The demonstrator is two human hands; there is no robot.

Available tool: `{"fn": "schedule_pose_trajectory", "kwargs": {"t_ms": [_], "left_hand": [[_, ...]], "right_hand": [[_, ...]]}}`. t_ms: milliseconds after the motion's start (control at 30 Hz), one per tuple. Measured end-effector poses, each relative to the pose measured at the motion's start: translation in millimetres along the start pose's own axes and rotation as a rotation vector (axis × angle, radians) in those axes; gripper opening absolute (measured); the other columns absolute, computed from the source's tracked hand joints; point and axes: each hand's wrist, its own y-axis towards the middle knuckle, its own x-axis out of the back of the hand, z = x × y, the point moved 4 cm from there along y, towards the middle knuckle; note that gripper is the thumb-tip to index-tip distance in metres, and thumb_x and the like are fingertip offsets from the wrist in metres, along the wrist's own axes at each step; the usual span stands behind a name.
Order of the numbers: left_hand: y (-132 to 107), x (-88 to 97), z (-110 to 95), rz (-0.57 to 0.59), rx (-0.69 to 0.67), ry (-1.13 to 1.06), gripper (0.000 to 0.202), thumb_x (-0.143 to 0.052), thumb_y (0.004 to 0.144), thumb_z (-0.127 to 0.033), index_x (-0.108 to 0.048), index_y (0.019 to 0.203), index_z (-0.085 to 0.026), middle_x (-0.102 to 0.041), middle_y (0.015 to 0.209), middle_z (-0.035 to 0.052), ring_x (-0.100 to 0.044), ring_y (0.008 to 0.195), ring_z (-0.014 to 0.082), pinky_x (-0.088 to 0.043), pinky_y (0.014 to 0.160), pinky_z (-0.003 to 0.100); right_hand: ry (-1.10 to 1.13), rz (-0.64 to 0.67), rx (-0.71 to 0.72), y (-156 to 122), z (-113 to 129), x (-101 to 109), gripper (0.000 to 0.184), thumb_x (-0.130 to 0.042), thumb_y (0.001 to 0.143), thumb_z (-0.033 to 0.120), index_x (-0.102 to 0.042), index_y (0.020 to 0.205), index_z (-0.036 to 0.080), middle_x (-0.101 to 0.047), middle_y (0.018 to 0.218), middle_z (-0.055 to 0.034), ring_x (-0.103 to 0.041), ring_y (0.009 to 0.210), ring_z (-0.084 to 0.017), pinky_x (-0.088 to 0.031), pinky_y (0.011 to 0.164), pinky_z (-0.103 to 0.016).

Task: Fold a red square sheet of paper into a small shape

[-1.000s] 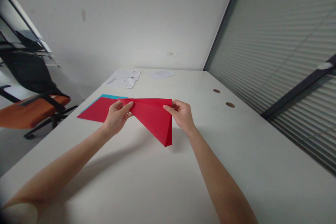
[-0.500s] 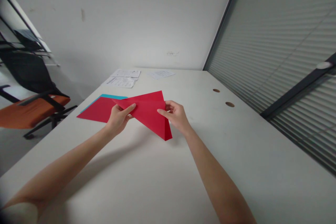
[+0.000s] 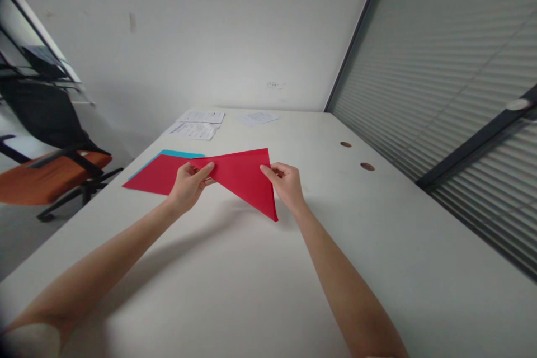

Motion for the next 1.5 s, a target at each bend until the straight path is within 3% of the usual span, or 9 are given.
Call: {"fn": "schedule_pose_trajectory", "kwargs": {"t_ms": [100, 167, 367, 500, 700, 800, 1000, 1300, 1500], "left_hand": [[-2.6, -4.3, 0.3, 0.065, 0.041, 0.023, 0.040, -0.088, 0.062, -0.039, -0.070, 0.087, -0.013, -0.076, 0.091, 0.0083, -0.073, 0.086, 0.0241, -0.062, 0.083, 0.043], [-3.1, -5.0, 0.0, 0.073, 0.045, 0.035, 0.040, -0.088, 0.062, -0.039, -0.070, 0.087, -0.013, -0.076, 0.090, 0.0078, -0.073, 0.085, 0.0239, -0.062, 0.083, 0.043], [0.0, 3.0, -1.7, -0.008, -0.033, 0.011, 0.034, -0.087, 0.063, -0.038, -0.066, 0.078, -0.014, -0.072, 0.076, 0.0010, -0.071, 0.075, 0.0165, -0.062, 0.080, 0.037], [1.0, 5.7, -2.3, -0.004, -0.034, 0.020, 0.033, -0.085, 0.065, -0.037, -0.066, 0.077, -0.014, -0.072, 0.075, 0.0013, -0.071, 0.074, 0.0163, -0.062, 0.079, 0.039], [14.7, -2.5, -19.9, 0.019, -0.060, 0.005, 0.033, -0.085, 0.065, -0.039, -0.068, 0.079, -0.014, -0.072, 0.077, 0.0027, -0.072, 0.077, 0.0182, -0.061, 0.083, 0.042], [22.9, -9.5, -32.9, 0.010, -0.115, -0.032, 0.032, -0.086, 0.064, -0.038, -0.069, 0.077, -0.014, -0.071, 0.074, 0.0020, -0.072, 0.076, 0.0179, -0.061, 0.084, 0.043], [28.8, -9.3, -35.5, -0.002, -0.134, -0.056, 0.034, -0.088, 0.061, -0.038, -0.074, 0.082, -0.015, -0.071, 0.073, 0.0021, -0.071, 0.076, 0.0174, -0.061, 0.082, 0.039], [31.3, 0.1, -26.3, 0.036, -0.106, -0.023, 0.034, -0.088, 0.062, -0.035, -0.075, 0.088, -0.016, -0.074, 0.080, 0.0044, -0.071, 0.079, 0.0180, -0.060, 0.083, 0.038], [32.0, -2.4, -26.3, -0.002, -0.100, -0.043, 0.028, -0.088, 0.060, -0.035, -0.070, 0.067, -0.015, -0.071, 0.075, 0.0027, -0.070, 0.076, 0.0158, -0.059, 0.086, 0.038]], "right_hand": [[0.133, -0.019, -0.020, 2.7, -0.8, -1.5, 0.026, -0.078, 0.068, 0.045, -0.069, 0.073, 0.020, -0.068, 0.071, -0.0014, -0.059, 0.065, -0.015, -0.047, 0.063, -0.029], [0.154, -0.049, -0.035, 3.5, 0.6, -1.0, 0.026, -0.078, 0.066, 0.044, -0.069, 0.071, 0.020, -0.068, 0.070, -0.0017, -0.059, 0.064, -0.015, -0.048, 0.063, -0.029], [0.061, -0.129, -0.004, 0.3, 6.7, 5.5, 0.032, -0.075, 0.069, 0.046, -0.064, 0.058, 0.018, -0.057, 0.054, 0.0025, -0.048, 0.053, -0.011, -0.039, 0.053, -0.026], [-0.036, -0.147, 0.028, -1.3, 6.1, 8.7, 0.040, -0.073, 0.072, 0.047, -0.058, 0.048, 0.018, -0.043, 0.045, 0.0053, -0.038, 0.046, -0.008, -0.030, 0.047, -0.025], [0.082, -0.300, 0.095, 20.9, 17.2, 11.4, 0.023, -0.080, 0.064, 0.040, -0.074, 0.071, 0.019, -0.065, 0.062, 0.0013, -0.055, 0.057, -0.013, -0.046, 0.056, -0.027], [0.086, -0.351, 0.150, 33.2, 27.6, 14.6, 0.022, -0.081, 0.063, 0.040, -0.075, 0.071, 0.020, -0.068, 0.065, 0.0001, -0.058, 0.060, -0.014, -0.049, 0.059, -0.029], [0.117, -0.351, 0.124, 38.1, 21.5, 20.1, 0.025, -0.079, 0.066, 0.042, -0.073, 0.073, 0.019, -0.069, 0.067, -0.0004, -0.060, 0.061, -0.014, -0.050, 0.060, -0.029], [0.131, -0.361, 0.117, 37.9, 4.3, 7.7, 0.027, -0.077, 0.068, 0.045, -0.070, 0.071, 0.019, -0.067, 0.067, 0.0000, -0.058, 0.061, -0.014, -0.049, 0.060, -0.029], [0.159, -0.371, 0.115, 34.7, 6.9, 5.6, 0.029, -0.077, 0.068, 0.047, -0.070, 0.072, 0.019, -0.067, 0.067, -0.0004, -0.059, 0.061, -0.014, -0.049, 0.059, -0.028]]}}
